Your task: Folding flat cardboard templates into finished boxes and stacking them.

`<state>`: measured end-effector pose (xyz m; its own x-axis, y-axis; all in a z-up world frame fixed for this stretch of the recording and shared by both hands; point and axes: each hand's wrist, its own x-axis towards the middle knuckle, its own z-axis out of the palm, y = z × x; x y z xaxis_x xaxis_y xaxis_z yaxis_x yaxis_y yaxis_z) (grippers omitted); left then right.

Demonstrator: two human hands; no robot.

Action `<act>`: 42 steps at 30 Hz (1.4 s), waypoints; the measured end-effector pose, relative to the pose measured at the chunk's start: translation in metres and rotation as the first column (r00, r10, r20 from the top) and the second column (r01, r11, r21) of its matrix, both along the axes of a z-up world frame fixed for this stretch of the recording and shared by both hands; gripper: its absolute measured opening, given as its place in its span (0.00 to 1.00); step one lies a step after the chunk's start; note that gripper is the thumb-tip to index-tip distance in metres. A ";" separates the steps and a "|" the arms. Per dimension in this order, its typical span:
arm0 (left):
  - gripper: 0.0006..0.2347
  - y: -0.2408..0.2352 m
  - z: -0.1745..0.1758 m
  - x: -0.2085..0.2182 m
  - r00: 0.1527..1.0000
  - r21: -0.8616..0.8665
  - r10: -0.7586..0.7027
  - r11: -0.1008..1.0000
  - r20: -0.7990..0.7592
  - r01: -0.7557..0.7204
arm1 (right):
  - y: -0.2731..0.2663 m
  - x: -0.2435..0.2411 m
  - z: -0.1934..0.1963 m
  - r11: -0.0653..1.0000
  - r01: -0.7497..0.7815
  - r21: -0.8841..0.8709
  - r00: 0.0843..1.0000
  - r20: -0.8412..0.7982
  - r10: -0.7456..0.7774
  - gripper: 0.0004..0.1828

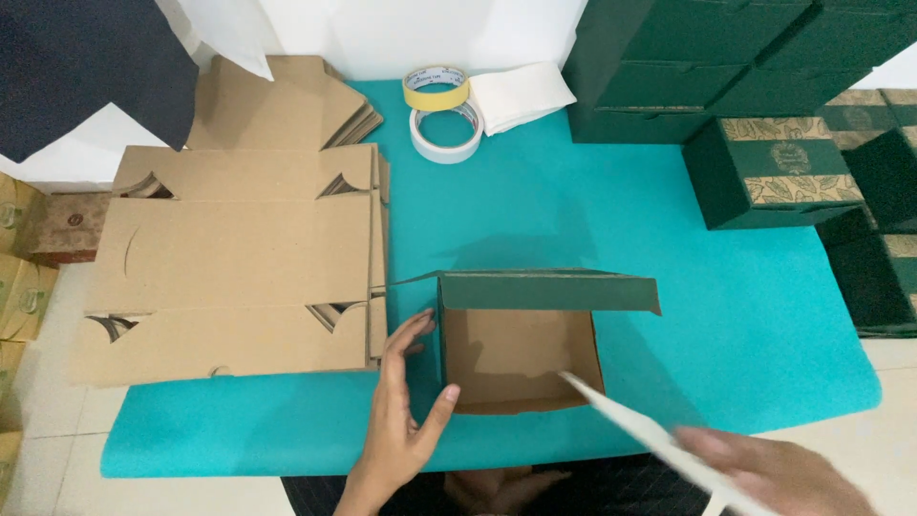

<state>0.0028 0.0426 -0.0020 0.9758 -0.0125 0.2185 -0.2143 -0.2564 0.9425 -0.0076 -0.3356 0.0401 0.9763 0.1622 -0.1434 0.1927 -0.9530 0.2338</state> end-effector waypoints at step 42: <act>0.16 0.014 -0.001 -0.012 0.815 0.123 0.364 0.879 0.451 -0.461 | 0.127 0.017 0.075 0.466 -0.520 0.716 0.854 0.428 0.297 0.10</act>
